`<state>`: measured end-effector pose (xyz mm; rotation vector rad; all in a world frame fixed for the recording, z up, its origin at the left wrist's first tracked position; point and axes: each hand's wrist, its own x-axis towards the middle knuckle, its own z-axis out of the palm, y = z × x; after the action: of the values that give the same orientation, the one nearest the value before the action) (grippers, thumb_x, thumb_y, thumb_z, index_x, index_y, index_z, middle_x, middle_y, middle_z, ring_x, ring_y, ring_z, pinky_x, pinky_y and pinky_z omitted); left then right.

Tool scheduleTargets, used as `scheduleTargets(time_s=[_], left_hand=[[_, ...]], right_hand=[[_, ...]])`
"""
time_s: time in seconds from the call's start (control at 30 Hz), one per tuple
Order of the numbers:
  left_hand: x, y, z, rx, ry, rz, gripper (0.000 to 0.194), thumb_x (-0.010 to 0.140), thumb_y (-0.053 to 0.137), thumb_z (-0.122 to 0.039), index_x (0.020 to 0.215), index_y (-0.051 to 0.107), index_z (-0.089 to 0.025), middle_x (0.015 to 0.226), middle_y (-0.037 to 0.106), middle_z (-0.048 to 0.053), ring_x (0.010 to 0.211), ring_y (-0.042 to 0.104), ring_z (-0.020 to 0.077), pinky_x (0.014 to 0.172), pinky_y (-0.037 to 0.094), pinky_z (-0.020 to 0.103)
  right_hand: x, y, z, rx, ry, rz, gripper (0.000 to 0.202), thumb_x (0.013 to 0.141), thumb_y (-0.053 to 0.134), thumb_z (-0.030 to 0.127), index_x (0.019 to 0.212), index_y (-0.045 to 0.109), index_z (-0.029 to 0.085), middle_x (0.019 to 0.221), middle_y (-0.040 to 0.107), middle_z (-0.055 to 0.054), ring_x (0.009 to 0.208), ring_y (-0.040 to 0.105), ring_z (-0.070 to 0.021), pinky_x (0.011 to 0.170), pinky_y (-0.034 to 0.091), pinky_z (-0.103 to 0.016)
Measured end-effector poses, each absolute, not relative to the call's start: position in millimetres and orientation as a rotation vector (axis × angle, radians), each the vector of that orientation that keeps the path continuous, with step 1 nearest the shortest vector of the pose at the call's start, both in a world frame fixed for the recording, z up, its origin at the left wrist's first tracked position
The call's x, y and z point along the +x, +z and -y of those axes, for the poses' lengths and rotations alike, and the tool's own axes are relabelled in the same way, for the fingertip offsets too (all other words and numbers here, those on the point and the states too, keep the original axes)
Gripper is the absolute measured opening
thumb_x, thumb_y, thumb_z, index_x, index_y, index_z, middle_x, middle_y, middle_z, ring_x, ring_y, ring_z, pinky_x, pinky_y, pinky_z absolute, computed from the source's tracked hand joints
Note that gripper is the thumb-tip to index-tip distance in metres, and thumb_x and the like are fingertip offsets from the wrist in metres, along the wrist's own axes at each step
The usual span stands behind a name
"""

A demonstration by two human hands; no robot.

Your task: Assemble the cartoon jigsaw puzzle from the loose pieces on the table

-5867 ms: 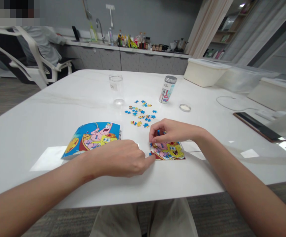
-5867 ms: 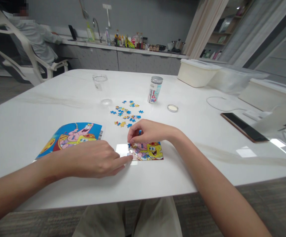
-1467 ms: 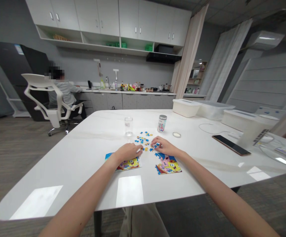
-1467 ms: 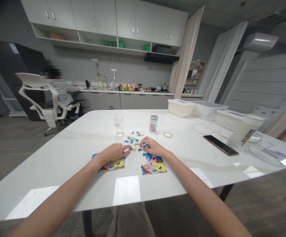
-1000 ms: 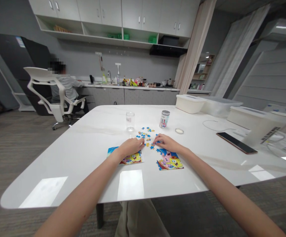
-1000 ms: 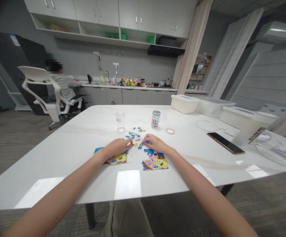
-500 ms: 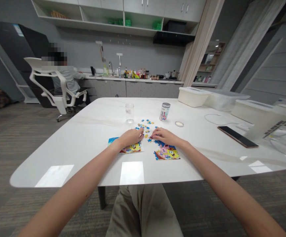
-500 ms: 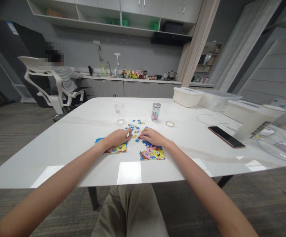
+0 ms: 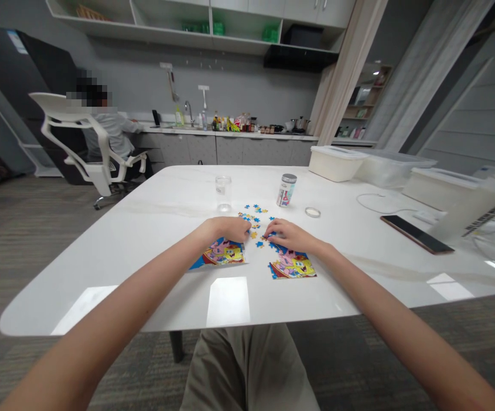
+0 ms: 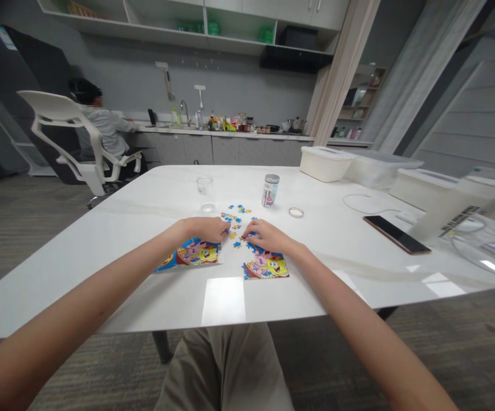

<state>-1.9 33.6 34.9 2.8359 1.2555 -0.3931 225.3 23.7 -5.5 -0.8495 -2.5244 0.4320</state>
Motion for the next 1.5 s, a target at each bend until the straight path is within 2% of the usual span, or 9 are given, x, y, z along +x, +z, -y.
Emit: scheduleTargets(time_s=[0.17, 0.3, 0.47, 0.6, 0.87, 1.13, 1.3, 1.37, 1.5], left_hand=[[-9.3, 27.9, -35.2, 2.904, -0.208, -1.237, 0.03, 0.084, 0.043, -0.019, 0.101, 0.066, -0.014, 0.095, 0.072, 0.013, 0.087, 0.066, 0.0243, 0.071, 0.046, 0.03], [-16.0, 15.3, -30.9, 2.943, 0.0, -1.316, 0.029, 0.087, 0.041, -0.024, 0.102, 0.064, -0.016, 0.088, 0.072, 0.011, 0.082, 0.067, 0.0246, 0.069, 0.046, 0.031], [-15.3, 7.7, -27.3, 2.991, 0.055, -1.335, 0.028, 0.088, 0.041, -0.028, 0.101, 0.063, -0.016, 0.083, 0.071, 0.011, 0.076, 0.067, 0.0253, 0.065, 0.045, 0.033], [-14.1, 6.2, -26.3, 3.005, 0.068, -1.365, 0.03, 0.088, 0.039, -0.03, 0.102, 0.062, -0.016, 0.083, 0.071, 0.013, 0.076, 0.067, 0.0274, 0.066, 0.045, 0.034], [-19.1, 9.2, -34.4, 2.735, 0.17, -1.39, 0.024, 0.085, 0.047, -0.033, 0.098, 0.063, -0.02, 0.079, 0.071, 0.005, 0.079, 0.066, 0.0226, 0.071, 0.045, 0.029], [-30.4, 17.5, -39.7, 2.327, 0.305, -1.22, 0.024, 0.081, 0.049, -0.037, 0.085, 0.061, -0.017, 0.057, 0.058, -0.003, 0.058, 0.054, 0.0138, 0.059, 0.042, 0.024], [-35.7, 15.3, -42.6, 2.252, 0.351, -1.159, 0.027, 0.079, 0.051, -0.039, 0.088, 0.06, -0.016, 0.059, 0.057, -0.004, 0.057, 0.051, 0.0129, 0.058, 0.041, 0.024], [-36.1, 14.6, -43.4, 2.238, 0.332, -1.138, 0.027, 0.078, 0.051, -0.039, 0.088, 0.06, -0.015, 0.063, 0.061, -0.002, 0.059, 0.053, 0.0131, 0.059, 0.042, 0.024], [-34.9, 13.5, -44.6, 2.234, 0.33, -1.142, 0.025, 0.079, 0.051, -0.037, 0.087, 0.06, -0.015, 0.07, 0.066, 0.001, 0.064, 0.056, 0.0144, 0.061, 0.043, 0.024]], right_hand=[[224.2, -8.0, -23.4, -0.863, 0.421, 2.505, 0.015, 0.088, 0.058, 0.027, 0.096, 0.068, 0.022, 0.101, 0.061, -0.007, 0.099, 0.057, -0.0213, 0.092, 0.044, -0.037], [214.0, 1.3, -35.5, -0.825, 0.498, 2.54, 0.012, 0.083, 0.064, 0.03, 0.09, 0.068, 0.021, 0.1, 0.06, -0.006, 0.097, 0.058, -0.0199, 0.09, 0.045, -0.034], [198.8, 13.0, -64.1, -0.858, 0.657, 2.715, 0.016, 0.073, 0.073, 0.033, 0.082, 0.069, 0.019, 0.088, 0.061, -0.003, 0.082, 0.058, -0.0166, 0.074, 0.046, -0.027], [193.5, 2.4, -65.5, -1.0, 0.657, 2.574, 0.024, 0.077, 0.067, 0.041, 0.078, 0.062, 0.017, 0.07, 0.057, 0.001, 0.063, 0.05, -0.013, 0.057, 0.04, -0.025], [195.8, -4.1, -53.8, -0.973, 0.594, 2.558, 0.015, 0.081, 0.062, 0.031, 0.086, 0.061, 0.017, 0.074, 0.057, 0.0, 0.066, 0.052, -0.013, 0.061, 0.04, -0.024], [199.8, -8.1, -62.0, -0.831, 0.413, 2.567, 0.013, 0.084, 0.057, 0.019, 0.095, 0.065, 0.019, 0.086, 0.061, -0.004, 0.075, 0.057, -0.0156, 0.071, 0.047, -0.028], [213.6, 2.2, -65.7, -0.777, 0.199, 2.565, 0.03, 0.084, 0.043, 0.003, 0.095, 0.065, 0.02, 0.096, 0.062, -0.007, 0.088, 0.059, -0.0181, 0.078, 0.046, -0.03], [220.1, 8.5, -64.7, -0.802, 0.181, 2.544, 0.027, 0.085, 0.043, 0.005, 0.094, 0.065, 0.019, 0.094, 0.062, -0.008, 0.086, 0.06, -0.0185, 0.077, 0.046, -0.031], [226.0, 15.8, -58.4, -0.89, 0.269, 2.647, 0.018, 0.081, 0.062, 0.022, 0.097, 0.067, 0.016, 0.094, 0.063, -0.008, 0.083, 0.06, -0.0193, 0.079, 0.047, -0.033]])
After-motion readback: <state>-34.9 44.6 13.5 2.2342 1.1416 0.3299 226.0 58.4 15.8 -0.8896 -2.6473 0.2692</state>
